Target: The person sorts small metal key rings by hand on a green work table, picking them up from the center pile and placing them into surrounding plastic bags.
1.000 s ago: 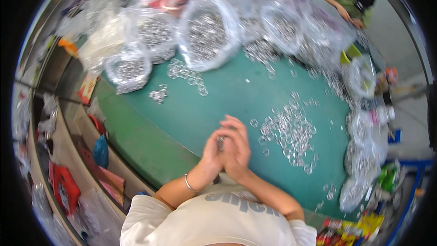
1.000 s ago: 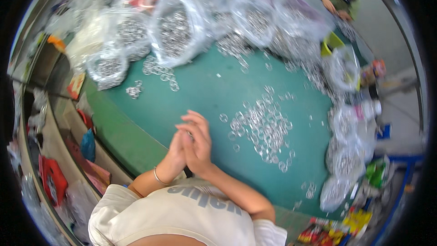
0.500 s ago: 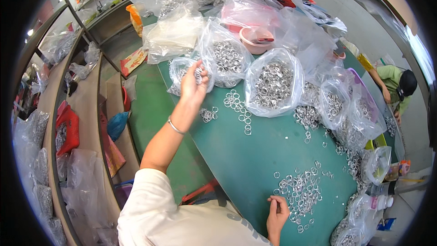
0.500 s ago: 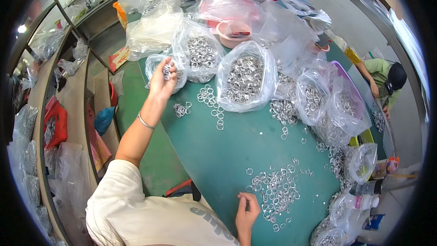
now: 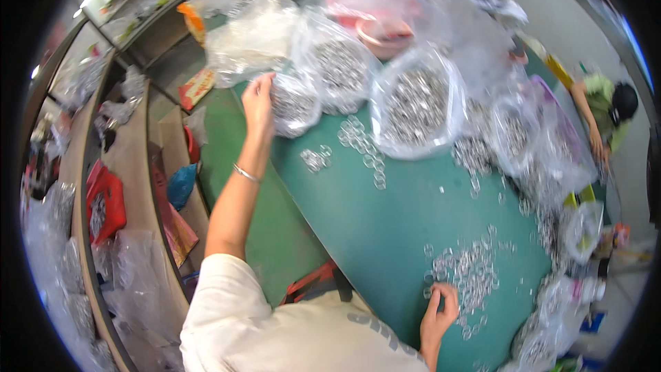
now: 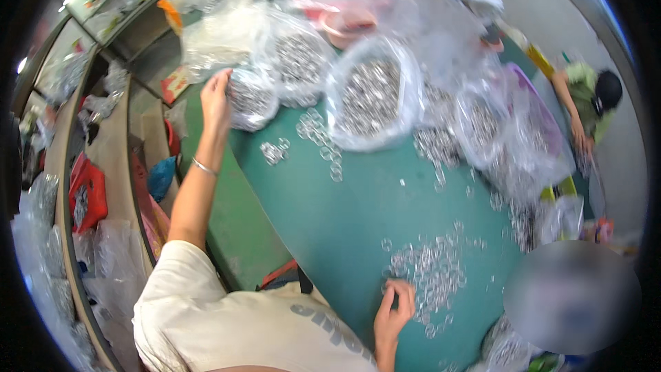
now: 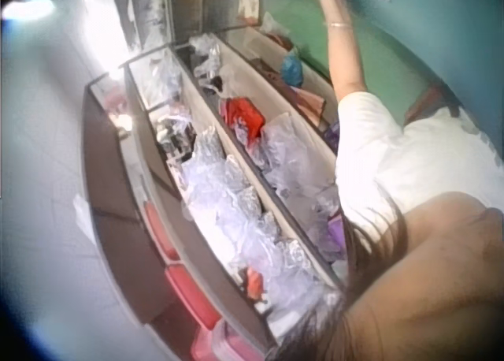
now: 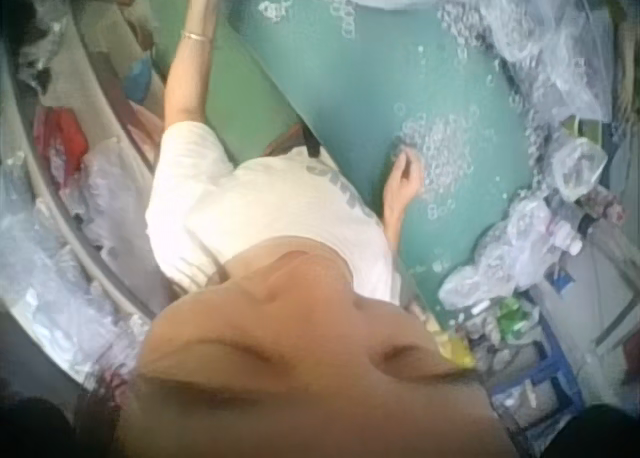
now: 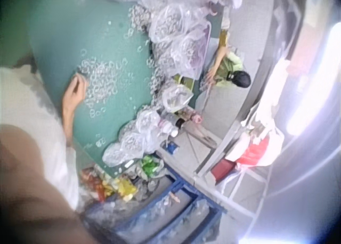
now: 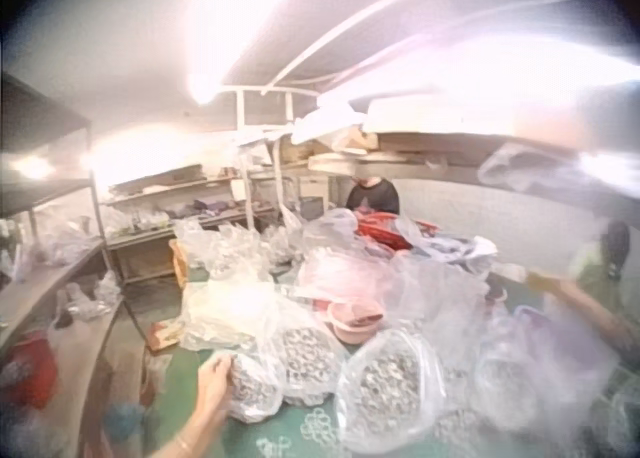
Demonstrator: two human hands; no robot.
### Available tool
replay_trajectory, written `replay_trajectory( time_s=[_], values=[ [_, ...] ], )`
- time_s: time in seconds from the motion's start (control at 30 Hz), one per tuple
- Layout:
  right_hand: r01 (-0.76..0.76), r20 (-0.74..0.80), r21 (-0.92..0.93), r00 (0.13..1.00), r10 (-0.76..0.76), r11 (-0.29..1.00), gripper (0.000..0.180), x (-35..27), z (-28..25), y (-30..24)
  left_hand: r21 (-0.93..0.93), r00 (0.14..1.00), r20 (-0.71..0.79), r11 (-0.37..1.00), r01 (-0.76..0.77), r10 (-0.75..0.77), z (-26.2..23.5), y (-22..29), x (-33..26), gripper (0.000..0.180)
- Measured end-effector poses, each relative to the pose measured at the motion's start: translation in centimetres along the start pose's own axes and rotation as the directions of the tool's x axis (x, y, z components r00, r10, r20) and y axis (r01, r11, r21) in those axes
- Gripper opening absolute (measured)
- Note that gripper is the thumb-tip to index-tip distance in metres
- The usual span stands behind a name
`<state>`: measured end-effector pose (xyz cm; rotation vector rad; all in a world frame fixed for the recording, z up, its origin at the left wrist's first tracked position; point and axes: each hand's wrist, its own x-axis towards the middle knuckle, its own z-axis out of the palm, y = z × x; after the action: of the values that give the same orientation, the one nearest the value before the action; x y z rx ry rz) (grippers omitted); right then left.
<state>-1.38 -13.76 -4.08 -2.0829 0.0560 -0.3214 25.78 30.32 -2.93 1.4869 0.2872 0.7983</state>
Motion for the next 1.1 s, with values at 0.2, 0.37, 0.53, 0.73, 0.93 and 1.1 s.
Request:
replay_trajectory(
  time_s=[0.2, 0.37, 0.53, 0.73, 0.93, 1.1],
  values=[
    [0.023, -0.106, -0.333, 0.992, -0.062, 0.943, 0.013, 0.1, -5.0, 1.1, 0.709, 0.765, 0.576, 0.29, -0.643, 0.289, -1.1, -2.3, -0.9, 0.032],
    [-0.097, -0.036, -0.525, 0.995, 0.091, 0.845, 0.066, -0.3, -7.6, 2.4, 0.349, 0.693, 0.5, 0.612, -0.71, 0.519, 6.1, 7.2, -16.0, 0.026],
    [0.045, 0.127, -0.618, 0.991, 0.043, 0.785, 0.057, -0.1, -4.7, 3.4, -0.102, -0.029, 0.994, 0.809, -0.579, 0.105, 14.7, 7.4, -30.4, 0.061],
    [0.132, 0.017, -0.579, 0.989, -0.15, 0.804, 0.023, -1.0, -7.9, 6.7, -0.247, -0.164, 0.969, 0.675, -0.695, 0.186, 17.8, 4.3, -35.5, 0.051],
    [-0.226, -0.302, -0.307, 0.944, 0.13, 0.925, 0.019, 0.2, -10.7, 7.5, -0.208, -0.069, 0.977, 0.839, -0.503, 0.201, 18.5, 3.2, -33.4, 0.018],
    [-0.108, -0.273, -0.521, 0.961, -0.045, 0.847, 0.028, 3.2, -9.9, 6.8, 0.215, 0.164, 0.961, 0.975, 0.059, -0.222, 21.4, 3.3, -31.7, 0.022]
  ],
)
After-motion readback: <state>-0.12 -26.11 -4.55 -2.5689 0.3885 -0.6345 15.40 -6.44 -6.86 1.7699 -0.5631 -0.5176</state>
